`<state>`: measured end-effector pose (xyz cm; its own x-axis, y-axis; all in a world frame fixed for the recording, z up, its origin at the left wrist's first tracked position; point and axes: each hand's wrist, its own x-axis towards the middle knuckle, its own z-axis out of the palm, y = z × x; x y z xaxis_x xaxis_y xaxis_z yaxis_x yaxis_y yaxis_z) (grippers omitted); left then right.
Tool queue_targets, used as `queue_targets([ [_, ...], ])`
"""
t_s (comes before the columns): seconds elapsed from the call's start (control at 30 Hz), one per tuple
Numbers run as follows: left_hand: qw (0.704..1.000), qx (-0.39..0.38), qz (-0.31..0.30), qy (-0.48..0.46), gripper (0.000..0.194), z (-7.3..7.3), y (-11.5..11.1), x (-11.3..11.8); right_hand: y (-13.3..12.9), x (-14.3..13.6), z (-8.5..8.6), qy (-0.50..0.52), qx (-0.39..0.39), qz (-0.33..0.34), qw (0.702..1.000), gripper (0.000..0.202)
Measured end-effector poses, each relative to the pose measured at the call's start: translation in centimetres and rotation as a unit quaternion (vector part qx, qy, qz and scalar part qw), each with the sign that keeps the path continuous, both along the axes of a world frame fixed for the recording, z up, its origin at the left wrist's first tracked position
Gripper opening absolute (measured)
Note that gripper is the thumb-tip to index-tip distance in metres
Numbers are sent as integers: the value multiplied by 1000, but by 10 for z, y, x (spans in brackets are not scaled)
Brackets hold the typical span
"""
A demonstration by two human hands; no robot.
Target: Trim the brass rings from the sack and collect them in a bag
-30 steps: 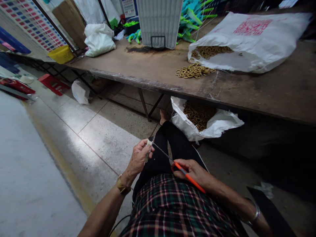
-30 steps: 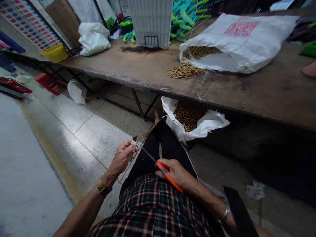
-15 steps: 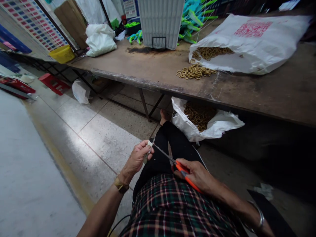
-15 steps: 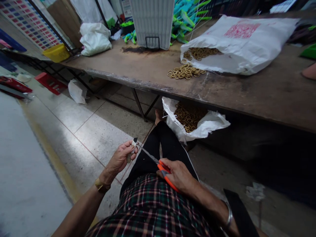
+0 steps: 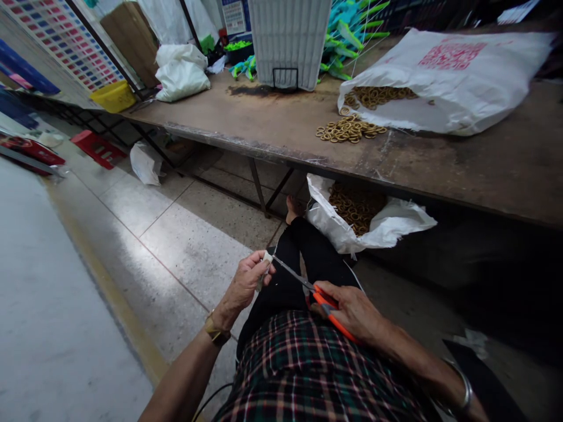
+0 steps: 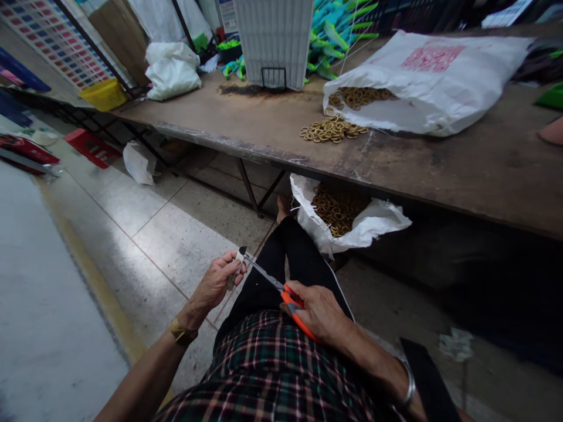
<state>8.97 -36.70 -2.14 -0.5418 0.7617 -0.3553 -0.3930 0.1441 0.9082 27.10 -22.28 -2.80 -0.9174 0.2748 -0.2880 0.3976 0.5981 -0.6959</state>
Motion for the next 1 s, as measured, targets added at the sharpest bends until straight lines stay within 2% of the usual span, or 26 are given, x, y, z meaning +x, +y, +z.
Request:
queue_targets([
  [0.13,999,16,-19,-35,18,3,-1,-3,2,2,-5,6,16,15,1000,22],
  [0.3,994,20,-68,-85,15,9,-3,-12,6,6,-9,15,76,44,996,21],
  [0.47,988,21,-114,-98,13,8,-4,-18,9,12,-9,40,91,64,993,19],
  [0.7,994,25,-70,-84,18,8,2,-11,8,12,-11,52,52,52,996,20],
  [1.0,980,89,-8,-176,20,8,9,6,0,9,-4,69,-6,3,998,23],
])
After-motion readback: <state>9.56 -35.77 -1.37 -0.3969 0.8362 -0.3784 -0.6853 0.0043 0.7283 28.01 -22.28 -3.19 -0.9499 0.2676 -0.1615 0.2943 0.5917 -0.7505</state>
